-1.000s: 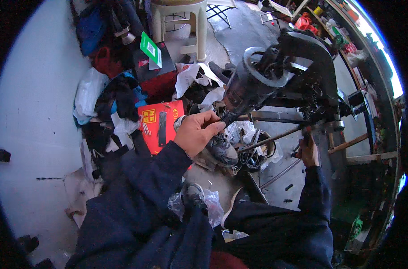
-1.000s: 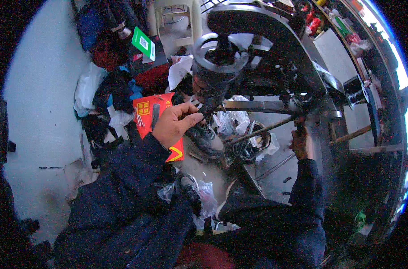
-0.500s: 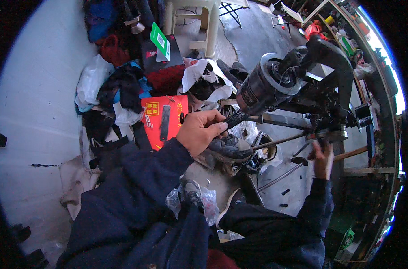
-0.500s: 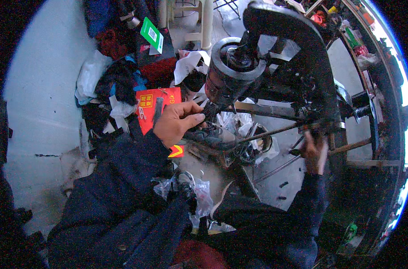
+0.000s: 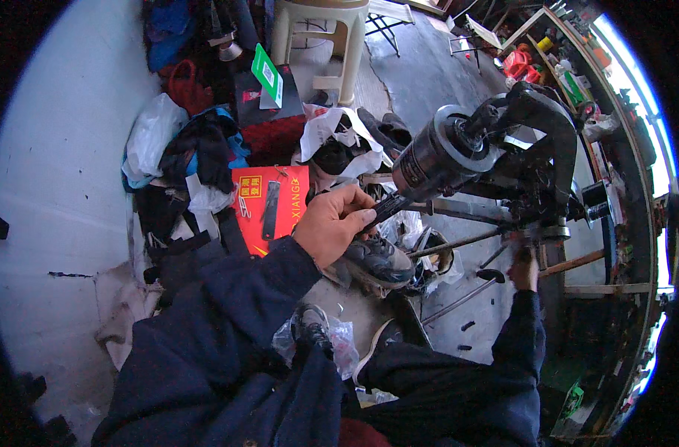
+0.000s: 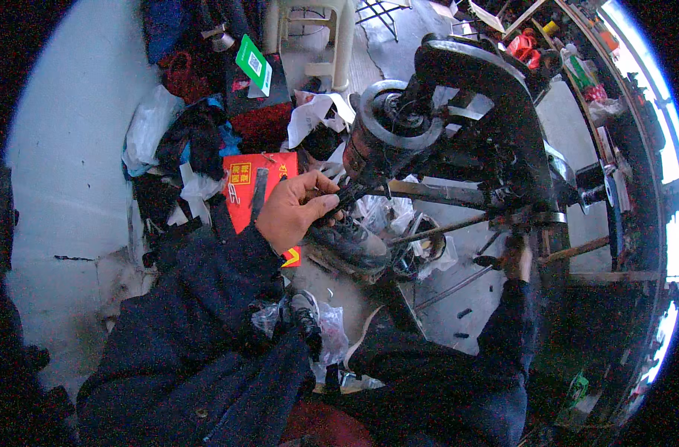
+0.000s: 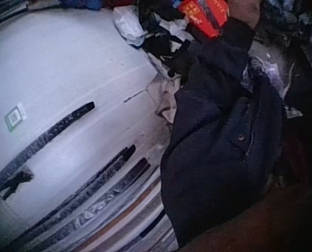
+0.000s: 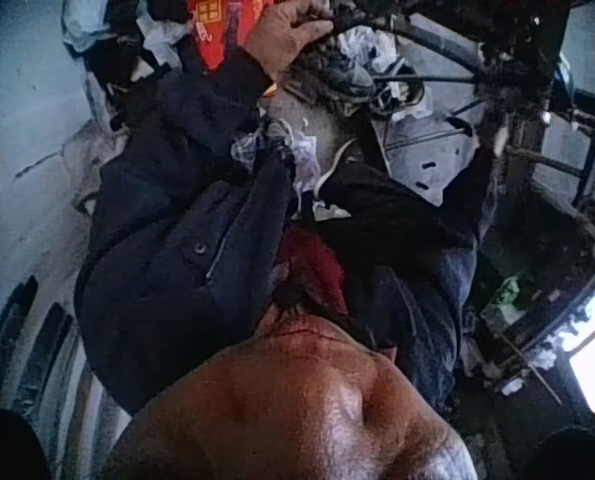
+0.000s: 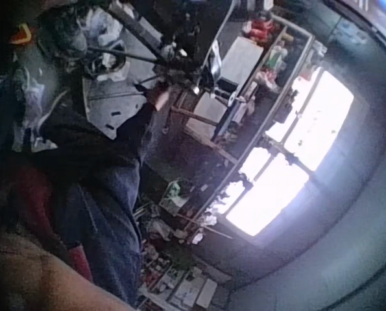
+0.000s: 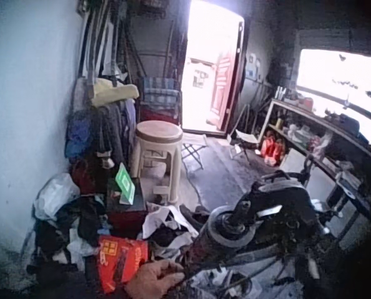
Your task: The person sits on the floor and works on a cylindrical electric motor, repeatedly stripping and twisting wires with their hands. They adjust the motor's position and continue manipulating the wires throughout the clip.
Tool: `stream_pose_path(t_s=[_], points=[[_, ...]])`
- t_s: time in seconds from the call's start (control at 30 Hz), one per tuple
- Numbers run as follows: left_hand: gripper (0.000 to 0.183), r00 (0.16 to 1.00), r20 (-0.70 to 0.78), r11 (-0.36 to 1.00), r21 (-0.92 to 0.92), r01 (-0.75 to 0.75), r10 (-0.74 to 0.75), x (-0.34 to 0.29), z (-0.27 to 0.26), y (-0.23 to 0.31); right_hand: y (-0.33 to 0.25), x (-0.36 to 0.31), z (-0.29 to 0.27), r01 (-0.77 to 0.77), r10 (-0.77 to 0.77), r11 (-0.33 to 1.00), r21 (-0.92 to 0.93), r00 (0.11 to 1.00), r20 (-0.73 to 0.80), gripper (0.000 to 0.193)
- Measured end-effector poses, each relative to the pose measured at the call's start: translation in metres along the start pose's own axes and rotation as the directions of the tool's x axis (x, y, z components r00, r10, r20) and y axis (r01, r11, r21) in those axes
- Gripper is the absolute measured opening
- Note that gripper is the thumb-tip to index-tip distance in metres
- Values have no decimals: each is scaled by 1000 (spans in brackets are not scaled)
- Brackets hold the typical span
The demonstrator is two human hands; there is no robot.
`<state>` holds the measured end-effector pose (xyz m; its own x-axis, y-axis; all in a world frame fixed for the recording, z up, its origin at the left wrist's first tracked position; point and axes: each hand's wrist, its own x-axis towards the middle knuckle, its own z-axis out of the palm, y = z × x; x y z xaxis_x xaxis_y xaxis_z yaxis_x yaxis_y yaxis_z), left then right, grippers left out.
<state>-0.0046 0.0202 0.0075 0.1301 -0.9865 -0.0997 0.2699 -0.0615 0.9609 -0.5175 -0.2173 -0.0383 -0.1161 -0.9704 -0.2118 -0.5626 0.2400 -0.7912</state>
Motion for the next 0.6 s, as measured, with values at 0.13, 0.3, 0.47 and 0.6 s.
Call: stream_pose_path(t_s=[0.13, 0.3, 0.47, 0.6], points=[[11, 1000, -8, 1000, 14, -14, 14, 0, 1, -1, -63, -81, 47, 214, -187, 968, -128, 962, 197, 29], [8, 999, -38, 999, -44, 9, -10, 2, 6, 0, -117, -90, 1, 411, -398, 901, 141, 911, -113, 23], [8, 998, -54, 999, -39, -21, 19, 3, 7, 3, -53, -11, -52, 357, -415, 907, -222, 846, -334, 17], [7, 998, -57, 999, -1, -33, 33, 3, 6, 5, 5, 6, -17, 184, -187, 982, -38, 976, -107, 18]])
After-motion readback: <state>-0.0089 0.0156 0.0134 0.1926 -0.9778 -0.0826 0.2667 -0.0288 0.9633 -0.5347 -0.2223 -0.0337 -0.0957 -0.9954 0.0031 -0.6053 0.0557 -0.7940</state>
